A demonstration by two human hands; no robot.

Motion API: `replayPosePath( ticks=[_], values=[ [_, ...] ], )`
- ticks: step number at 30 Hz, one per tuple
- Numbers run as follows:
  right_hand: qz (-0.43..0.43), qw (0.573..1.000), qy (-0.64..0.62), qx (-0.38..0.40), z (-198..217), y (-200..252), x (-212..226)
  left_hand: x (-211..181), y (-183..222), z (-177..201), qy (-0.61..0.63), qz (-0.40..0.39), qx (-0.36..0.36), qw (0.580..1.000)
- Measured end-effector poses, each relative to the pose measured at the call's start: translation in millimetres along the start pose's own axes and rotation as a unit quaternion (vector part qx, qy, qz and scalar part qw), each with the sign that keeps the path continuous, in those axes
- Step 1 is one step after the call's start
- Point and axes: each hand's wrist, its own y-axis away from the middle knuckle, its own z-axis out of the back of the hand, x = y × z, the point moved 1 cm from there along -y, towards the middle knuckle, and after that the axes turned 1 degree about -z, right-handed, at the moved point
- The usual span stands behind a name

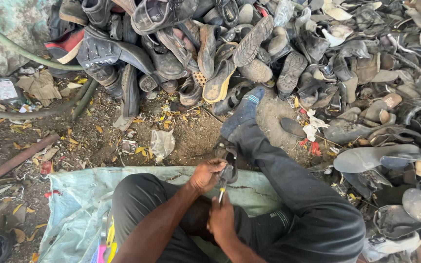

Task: The person uses a blade and a stick to scrape and repair several worn-out shoes while sitting amidst a large pile of old footwear.

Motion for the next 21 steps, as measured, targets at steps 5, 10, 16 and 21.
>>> replayPosePath(
  ticks=[5, 10, 16, 21],
  values=[
    [0.009, 0.999, 0.041, 0.013, 4.3, 15.3, -6.0, 1.9, -4.2, -0.6, 0.005, -0.003, 0.014, 1.0],
    [0.009, 1.0, 0.014, 0.002, -7.0, -12.1, -0.6, 7.6, 0.5, 4.5, -0.038, 0.003, 0.025, 0.999],
    [0.039, 0.997, 0.062, 0.002, 0.6, -12.8, 1.9, -29.9, 9.6, -12.1, -0.272, -0.092, 0.126, 0.95],
    [-0.011, 0.999, 0.021, 0.042, 21.7, -10.5, 2.7, -61.8, 30.4, -45.2, -0.836, -0.309, 0.107, 0.441]
  ],
)
